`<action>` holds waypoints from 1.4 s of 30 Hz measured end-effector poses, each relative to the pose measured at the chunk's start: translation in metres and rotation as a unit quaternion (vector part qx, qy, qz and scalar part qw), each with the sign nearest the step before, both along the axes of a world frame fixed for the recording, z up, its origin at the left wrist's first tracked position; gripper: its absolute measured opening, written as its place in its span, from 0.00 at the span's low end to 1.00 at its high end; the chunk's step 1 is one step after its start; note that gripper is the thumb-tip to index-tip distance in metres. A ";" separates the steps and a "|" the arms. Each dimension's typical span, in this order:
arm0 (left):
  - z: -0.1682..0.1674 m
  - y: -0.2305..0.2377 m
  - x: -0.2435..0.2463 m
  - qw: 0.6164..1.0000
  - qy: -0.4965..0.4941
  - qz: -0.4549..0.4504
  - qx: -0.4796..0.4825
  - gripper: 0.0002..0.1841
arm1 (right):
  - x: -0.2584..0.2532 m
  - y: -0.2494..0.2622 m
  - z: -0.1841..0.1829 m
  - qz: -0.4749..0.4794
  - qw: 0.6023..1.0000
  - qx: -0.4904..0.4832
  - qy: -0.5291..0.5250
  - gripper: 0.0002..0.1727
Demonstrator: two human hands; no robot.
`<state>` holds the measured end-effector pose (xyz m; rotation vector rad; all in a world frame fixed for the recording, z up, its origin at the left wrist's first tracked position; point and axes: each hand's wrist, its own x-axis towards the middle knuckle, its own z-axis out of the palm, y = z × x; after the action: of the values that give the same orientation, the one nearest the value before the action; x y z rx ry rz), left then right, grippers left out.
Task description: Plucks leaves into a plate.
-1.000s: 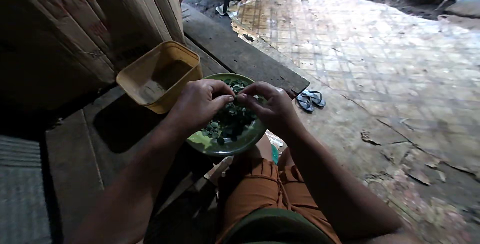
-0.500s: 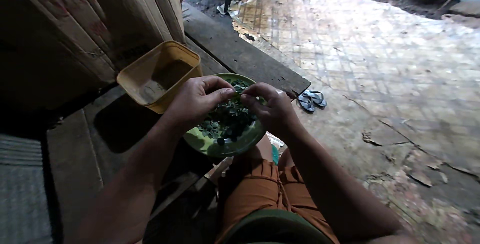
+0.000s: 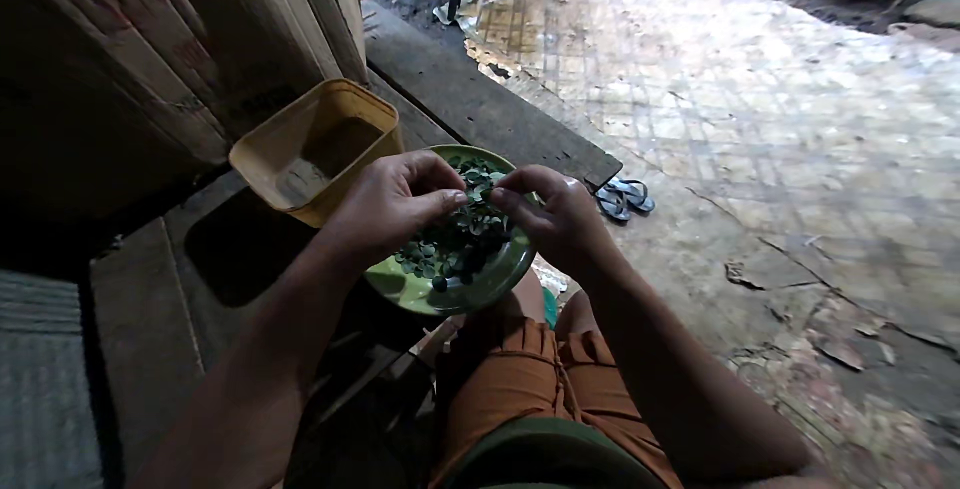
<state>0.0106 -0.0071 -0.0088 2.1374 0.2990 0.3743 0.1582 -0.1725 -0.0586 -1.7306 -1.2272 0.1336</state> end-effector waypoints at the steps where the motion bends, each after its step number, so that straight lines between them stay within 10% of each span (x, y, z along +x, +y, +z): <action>1: 0.000 -0.001 -0.001 0.999 0.013 -0.004 0.032 0.10 | 0.001 0.000 -0.002 0.002 1.000 0.000 -0.001 0.09; 19: -0.007 -0.005 0.002 0.978 -0.023 0.034 0.204 0.04 | -0.003 0.011 -0.003 0.022 0.999 0.019 -0.043 0.09; 29: 0.012 0.077 -0.027 0.898 0.012 0.287 0.332 0.16 | 0.001 0.002 -0.005 0.007 0.991 -0.065 -0.120 0.13; 42: -0.035 -0.012 0.015 0.925 0.051 -0.022 0.376 0.08 | 0.006 -0.004 -0.012 -0.045 0.991 -0.013 -0.126 0.13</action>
<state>0.0257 -0.0194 -0.0442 2.9212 0.1751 0.3909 0.1646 -0.1764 -0.0710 -1.8635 -1.3297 -0.1281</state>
